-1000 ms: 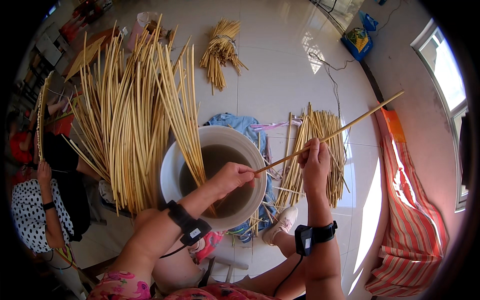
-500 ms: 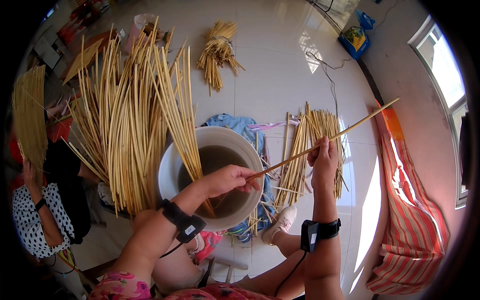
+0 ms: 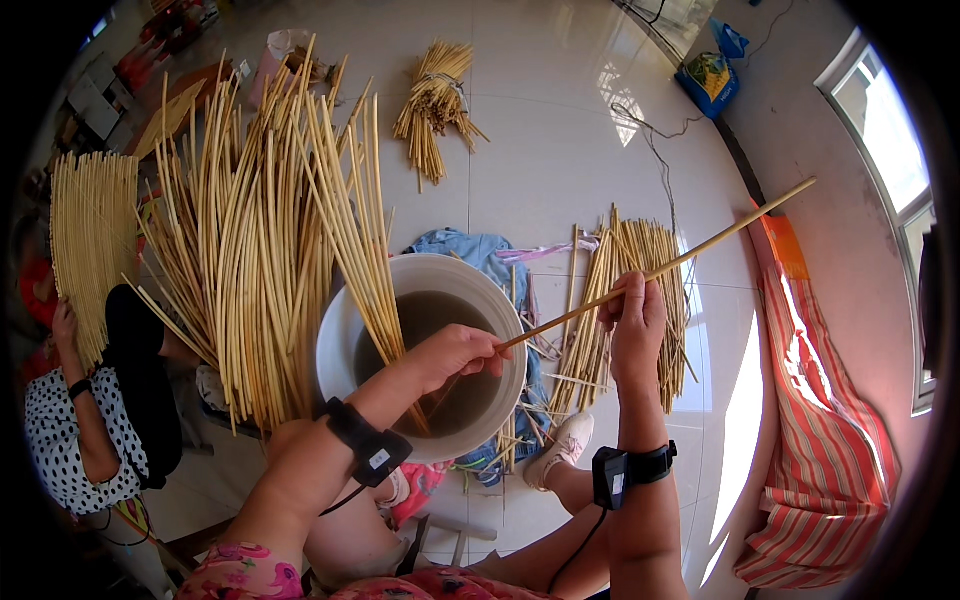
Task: The person dips long straws into a bucket of water and pulls them through their fingers to moisten them while working in a workshop.
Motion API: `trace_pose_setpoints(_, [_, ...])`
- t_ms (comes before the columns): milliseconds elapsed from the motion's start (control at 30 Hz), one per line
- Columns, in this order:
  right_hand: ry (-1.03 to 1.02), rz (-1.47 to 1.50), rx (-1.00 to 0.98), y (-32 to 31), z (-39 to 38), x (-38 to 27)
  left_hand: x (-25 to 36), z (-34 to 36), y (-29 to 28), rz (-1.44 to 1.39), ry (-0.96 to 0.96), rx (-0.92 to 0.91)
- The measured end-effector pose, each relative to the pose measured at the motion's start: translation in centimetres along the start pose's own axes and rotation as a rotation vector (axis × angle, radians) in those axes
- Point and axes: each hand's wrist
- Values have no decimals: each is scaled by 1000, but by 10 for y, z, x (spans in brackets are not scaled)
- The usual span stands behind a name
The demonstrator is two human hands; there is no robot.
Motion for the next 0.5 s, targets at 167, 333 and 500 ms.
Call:
trace_pose_setpoints(167, [-10,48,-47,-4,1,-5,4,-3,1,-50,-8,-76])
trace_pose_setpoints(333, [-54,25,-89,8,-3,-3,-7,3,-12,14,-27,-83])
trace_pose_setpoints(500, [45,86,65,-8,10,4,4,-4,2,71,-36,-125])
Point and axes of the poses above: each hand's wrist, its own z-axis towards the middle knuckle, its own y-axis out of the palm, x = y × z, and after that the axes turned 2 degrees about -y, right-handed
